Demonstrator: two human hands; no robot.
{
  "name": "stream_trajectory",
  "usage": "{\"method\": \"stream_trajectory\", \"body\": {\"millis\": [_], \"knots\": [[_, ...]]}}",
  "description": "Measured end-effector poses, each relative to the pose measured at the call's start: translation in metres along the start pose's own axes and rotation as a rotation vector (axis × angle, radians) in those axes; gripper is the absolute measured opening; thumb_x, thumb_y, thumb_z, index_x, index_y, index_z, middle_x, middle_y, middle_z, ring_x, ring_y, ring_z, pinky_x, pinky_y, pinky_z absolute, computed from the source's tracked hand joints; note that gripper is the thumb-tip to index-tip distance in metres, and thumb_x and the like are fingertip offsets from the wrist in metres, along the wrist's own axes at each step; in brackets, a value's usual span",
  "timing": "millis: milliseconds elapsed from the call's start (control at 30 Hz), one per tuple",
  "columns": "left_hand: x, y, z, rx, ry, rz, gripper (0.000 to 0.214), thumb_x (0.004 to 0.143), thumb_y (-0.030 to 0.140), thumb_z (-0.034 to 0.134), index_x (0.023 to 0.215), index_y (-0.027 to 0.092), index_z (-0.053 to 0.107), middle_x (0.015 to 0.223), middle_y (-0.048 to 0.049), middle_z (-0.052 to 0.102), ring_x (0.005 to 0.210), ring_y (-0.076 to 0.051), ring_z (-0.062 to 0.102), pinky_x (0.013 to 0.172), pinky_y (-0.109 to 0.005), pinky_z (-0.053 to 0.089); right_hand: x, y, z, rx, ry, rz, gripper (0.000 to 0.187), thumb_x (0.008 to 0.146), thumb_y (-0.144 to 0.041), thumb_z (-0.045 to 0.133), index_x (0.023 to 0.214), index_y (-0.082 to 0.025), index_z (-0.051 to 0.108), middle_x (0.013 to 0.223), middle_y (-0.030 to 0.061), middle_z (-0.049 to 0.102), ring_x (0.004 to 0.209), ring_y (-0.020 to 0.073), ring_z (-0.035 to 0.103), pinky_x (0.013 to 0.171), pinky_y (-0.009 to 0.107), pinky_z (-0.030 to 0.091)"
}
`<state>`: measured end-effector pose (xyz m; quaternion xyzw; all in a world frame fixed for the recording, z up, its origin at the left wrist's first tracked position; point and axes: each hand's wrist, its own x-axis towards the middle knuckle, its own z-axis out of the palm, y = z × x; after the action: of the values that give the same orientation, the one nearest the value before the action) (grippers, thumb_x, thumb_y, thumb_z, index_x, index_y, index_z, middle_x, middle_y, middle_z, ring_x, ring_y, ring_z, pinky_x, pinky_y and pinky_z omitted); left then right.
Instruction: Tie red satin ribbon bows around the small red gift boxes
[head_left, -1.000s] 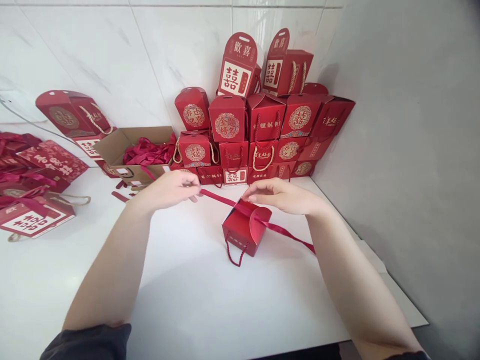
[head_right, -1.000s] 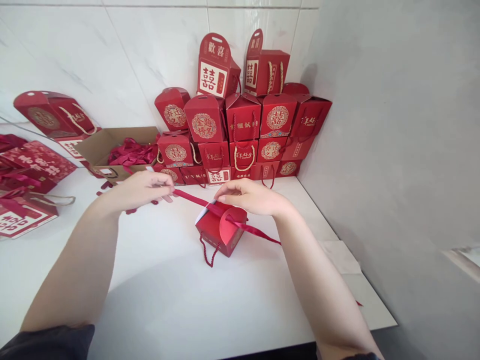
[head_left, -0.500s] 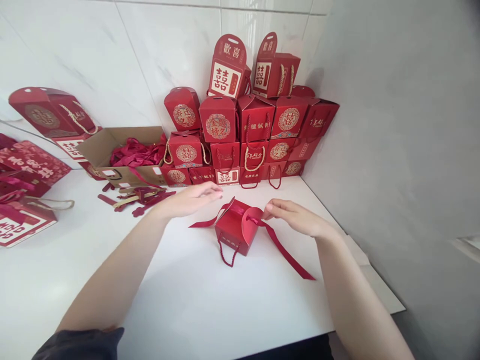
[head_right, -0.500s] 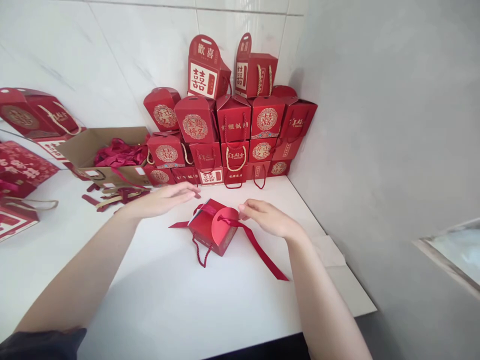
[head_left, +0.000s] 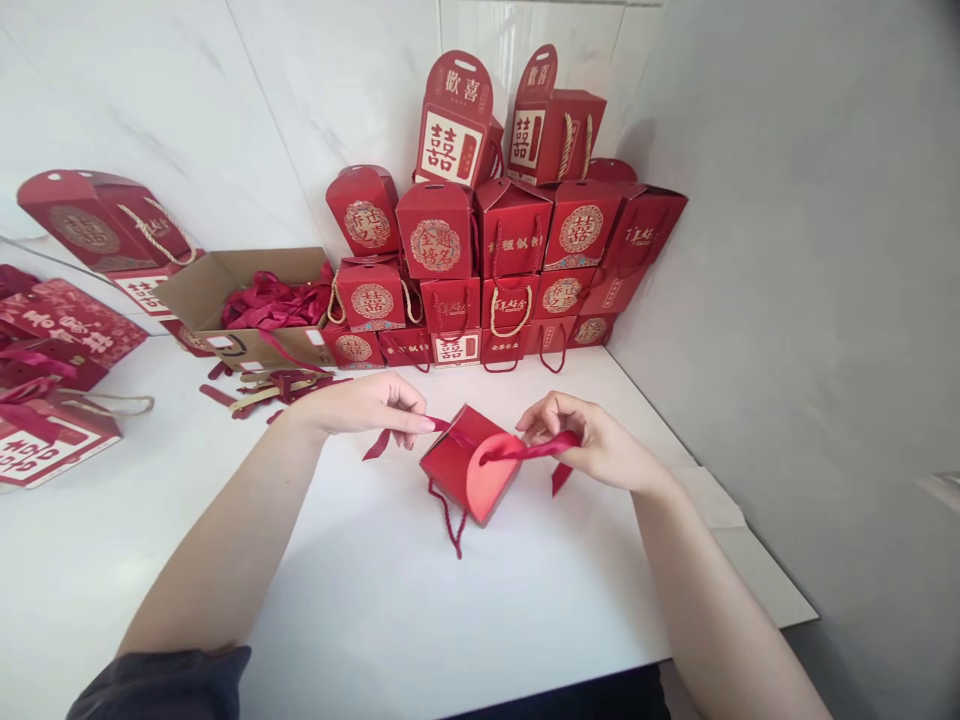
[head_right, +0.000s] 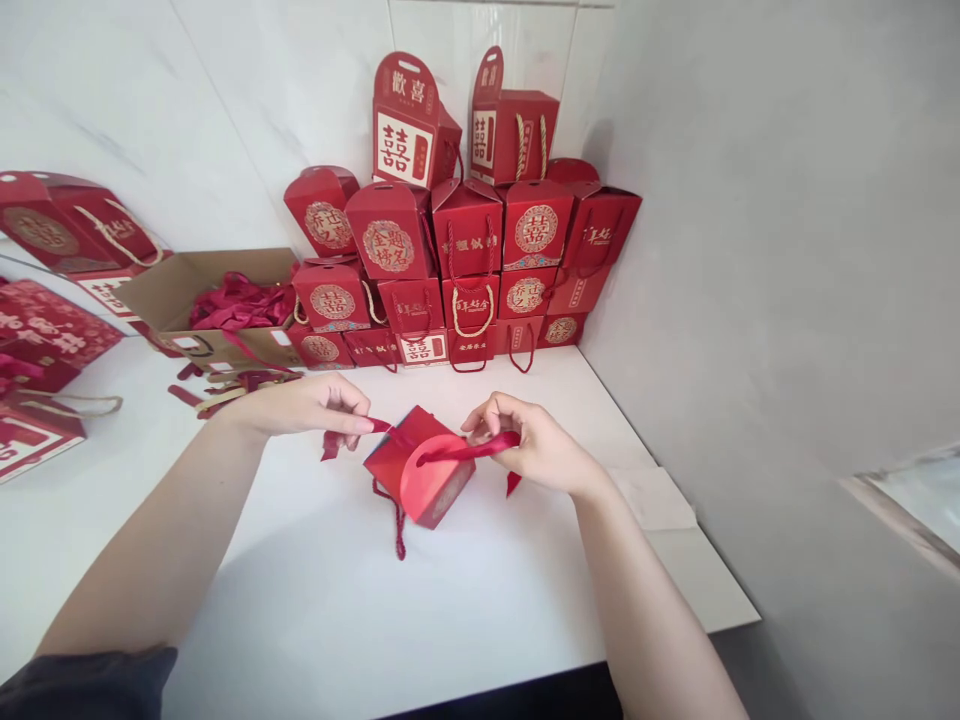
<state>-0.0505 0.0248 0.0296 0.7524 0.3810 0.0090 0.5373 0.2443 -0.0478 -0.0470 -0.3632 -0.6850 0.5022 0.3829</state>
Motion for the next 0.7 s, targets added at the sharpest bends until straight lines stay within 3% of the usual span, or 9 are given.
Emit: {"method": "stream_trajectory", "body": {"millis": [100,200,300,367,467,600,700], "knots": [[-0.006,-0.004,-0.005,0.045,-0.112,-0.076,0.029,0.079,0.042,0.068,0.066,0.016,0.067,0.059,-0.0055,0.066,0.053,-0.015,0.062,0.048,-0.021,0.047,-0.004,-0.002,-0.007,0.166,-0.144,0.139,0.026,0.078,-0.016,0.065,0.092,-0.022,0.043,0.096,0.0036,0.062,0.074,0.0140,0.060,0.054,0.024,0.050],[-0.004,-0.008,-0.005,0.051,-0.178,-0.100,0.030,0.083,0.045,0.062,0.079,0.016,0.067,0.049,-0.0017,0.060,0.045,-0.013,0.059,0.044,-0.020,0.044,-0.006,-0.002,-0.011,0.190,-0.335,0.256,0.035,0.074,-0.028,0.076,0.094,-0.020,0.050,0.080,0.0000,0.062,0.065,0.0108,0.058,0.049,0.019,0.046],[0.005,-0.010,0.002,0.026,-0.088,-0.026,0.034,0.086,0.048,0.058,0.077,0.016,0.064,0.057,-0.0021,0.063,0.047,-0.011,0.058,0.047,-0.020,0.045,-0.006,-0.002,-0.008,0.143,-0.533,0.398,0.032,0.072,-0.036,0.078,0.084,-0.016,0.056,0.071,0.0005,0.065,0.053,0.0090,0.057,0.044,0.018,0.044],[0.010,-0.010,0.005,0.041,-0.020,0.045,0.033,0.085,0.045,0.060,0.073,0.014,0.064,0.074,-0.0054,0.069,0.058,-0.011,0.061,0.053,-0.020,0.047,-0.007,-0.001,-0.005,0.149,-0.573,0.442,0.031,0.075,-0.039,0.075,0.076,-0.015,0.056,0.073,0.0032,0.069,0.053,0.0104,0.061,0.047,0.020,0.046],[0.013,-0.011,0.004,0.042,-0.006,0.100,0.026,0.083,0.038,0.064,0.074,0.014,0.069,0.095,-0.0080,0.070,0.077,-0.013,0.064,0.070,-0.022,0.051,-0.007,-0.001,-0.004,0.196,-0.445,0.355,0.029,0.081,-0.038,0.070,0.073,-0.016,0.054,0.085,0.0084,0.073,0.077,0.0175,0.070,0.067,0.028,0.053],[0.008,-0.014,-0.003,-0.110,-0.065,-0.007,0.022,0.083,0.035,0.065,0.085,0.015,0.074,0.085,-0.0096,0.072,0.078,-0.017,0.067,0.074,-0.026,0.053,-0.007,-0.001,-0.012,0.143,-0.153,0.138,0.031,0.084,-0.030,0.066,0.067,-0.019,0.043,0.114,0.0128,0.068,0.106,0.0223,0.064,0.084,0.034,0.050],[0.007,-0.013,-0.002,-0.123,-0.123,-0.043,0.023,0.081,0.037,0.067,0.085,0.015,0.075,0.082,-0.0104,0.073,0.074,-0.018,0.068,0.069,-0.026,0.053,-0.007,0.000,-0.018,0.132,-0.160,0.104,0.027,0.082,-0.023,0.067,0.072,-0.020,0.042,0.119,0.0105,0.063,0.102,0.0194,0.062,0.082,0.032,0.048]]}}
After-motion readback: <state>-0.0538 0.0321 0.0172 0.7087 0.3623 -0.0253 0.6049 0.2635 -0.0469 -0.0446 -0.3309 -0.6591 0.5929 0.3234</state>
